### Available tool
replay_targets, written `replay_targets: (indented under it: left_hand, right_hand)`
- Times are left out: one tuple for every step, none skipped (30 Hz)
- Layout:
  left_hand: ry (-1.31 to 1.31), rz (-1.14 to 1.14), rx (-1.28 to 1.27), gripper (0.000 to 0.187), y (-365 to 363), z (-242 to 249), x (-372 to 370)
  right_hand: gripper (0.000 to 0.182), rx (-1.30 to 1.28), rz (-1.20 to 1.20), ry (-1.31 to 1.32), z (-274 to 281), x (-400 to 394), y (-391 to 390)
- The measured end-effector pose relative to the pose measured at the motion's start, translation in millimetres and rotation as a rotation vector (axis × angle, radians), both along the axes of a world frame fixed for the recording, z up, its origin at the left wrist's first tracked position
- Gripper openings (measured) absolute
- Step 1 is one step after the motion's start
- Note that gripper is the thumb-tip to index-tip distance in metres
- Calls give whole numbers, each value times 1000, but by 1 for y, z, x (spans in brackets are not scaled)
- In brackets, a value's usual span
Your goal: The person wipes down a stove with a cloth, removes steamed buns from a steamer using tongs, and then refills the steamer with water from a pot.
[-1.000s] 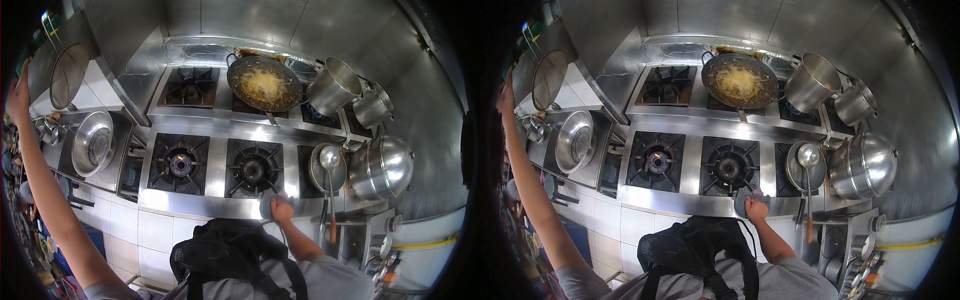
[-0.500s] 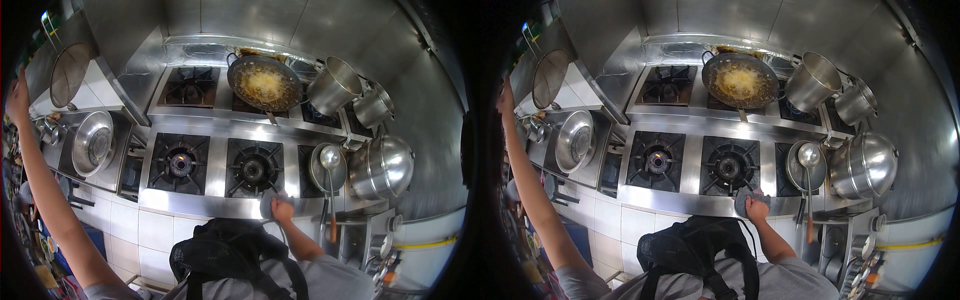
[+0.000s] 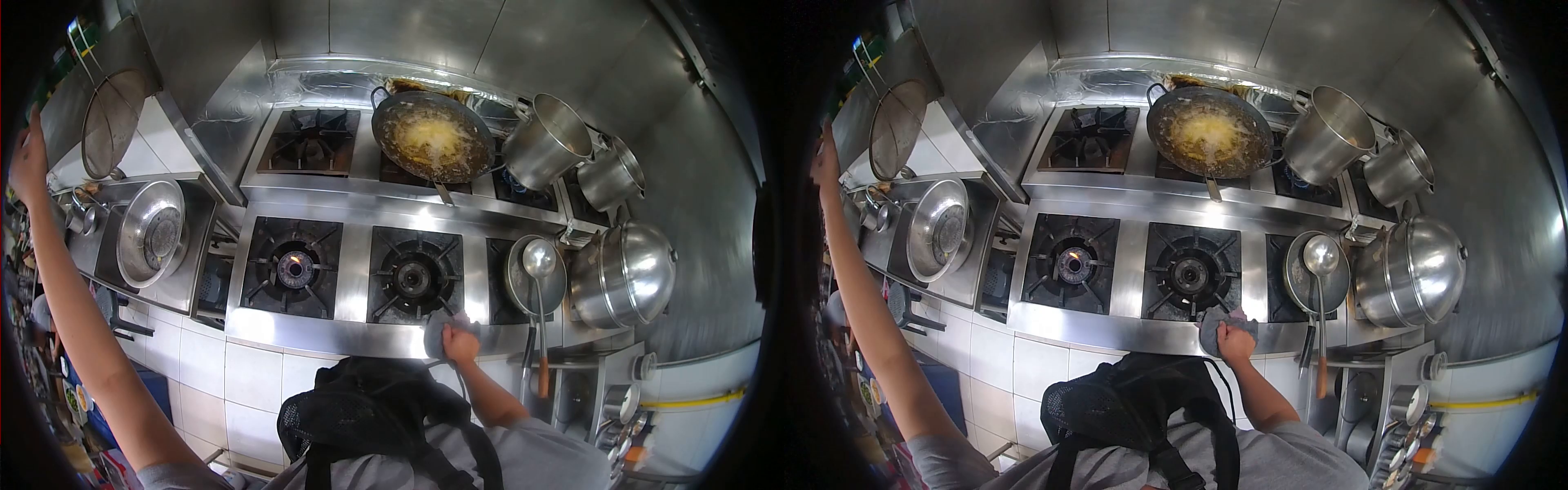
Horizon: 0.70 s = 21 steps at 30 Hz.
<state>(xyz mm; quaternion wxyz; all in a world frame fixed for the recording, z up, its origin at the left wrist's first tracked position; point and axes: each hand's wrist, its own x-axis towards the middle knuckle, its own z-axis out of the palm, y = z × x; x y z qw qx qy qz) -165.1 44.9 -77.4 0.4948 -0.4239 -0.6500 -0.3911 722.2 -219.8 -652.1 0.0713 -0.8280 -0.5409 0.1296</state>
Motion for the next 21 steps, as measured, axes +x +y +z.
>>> replay_targets:
  left_hand:
    - [-2,-1,-1,55,2,1,-8]
    - [-9,-9,-1,55,5,1,-17]
    - [-8,-19,2,55,7,2,-25]
    - [-3,-34,1,55,9,3,-32]
    - [35,-74,37,56,7,3,-28]
    - [73,-113,71,56,6,3,-23]
    - [100,-50,49,55,2,5,-19]
    - [112,-19,38,55,2,4,-20]
    - [126,12,26,55,2,4,-22]
    - [103,-10,60,54,5,1,-23]
    - [80,-33,93,53,9,-1,-29]
    - [80,-35,93,53,17,-2,-44]
    - [-4,-39,101,52,23,-3,-58]
    - [-89,-41,110,51,26,-2,-56]
    - [-69,-34,90,50,23,-1,-56]
    - [-49,-30,86,49,22,-2,-55]
    - [-20,-20,74,48,17,-1,-43]
    - [-1,-12,67,47,14,-1,-36]
    - [4,-7,65,46,10,-2,-28]
    - [13,-2,62,45,8,-2,-24]
    - [15,2,58,44,6,-2,-19]
  right_hand:
    - [52,3,3,-3,-1,0,0]
    - [52,3,2,-3,-1,0,0]
    - [52,10,5,-4,0,0,0]
    - [52,16,7,-4,1,0,0]
    - [52,15,7,-3,1,0,0]
    - [52,24,14,-2,1,0,0]
    - [52,34,21,-1,0,0,0]
    - [52,34,21,-1,-1,0,-1]
    - [52,39,19,-3,-3,1,-1]
    - [52,44,16,-6,-4,1,-1]
    - [52,44,16,-5,-4,1,-1]
    - [52,45,16,-9,-3,0,-2]
    - [52,45,17,-13,-2,0,-2]
    - [52,45,16,-12,-3,0,-2]
    - [53,45,16,-7,-3,0,-2]
    - [53,44,16,-2,-4,1,-2]
    - [53,44,16,-2,-4,1,-2]
    - [53,43,18,-2,-5,1,-2]
    - [53,42,20,-3,-6,1,-2]
    - [53,42,21,-3,-5,1,-2]
    - [53,43,21,-3,-2,0,-1]
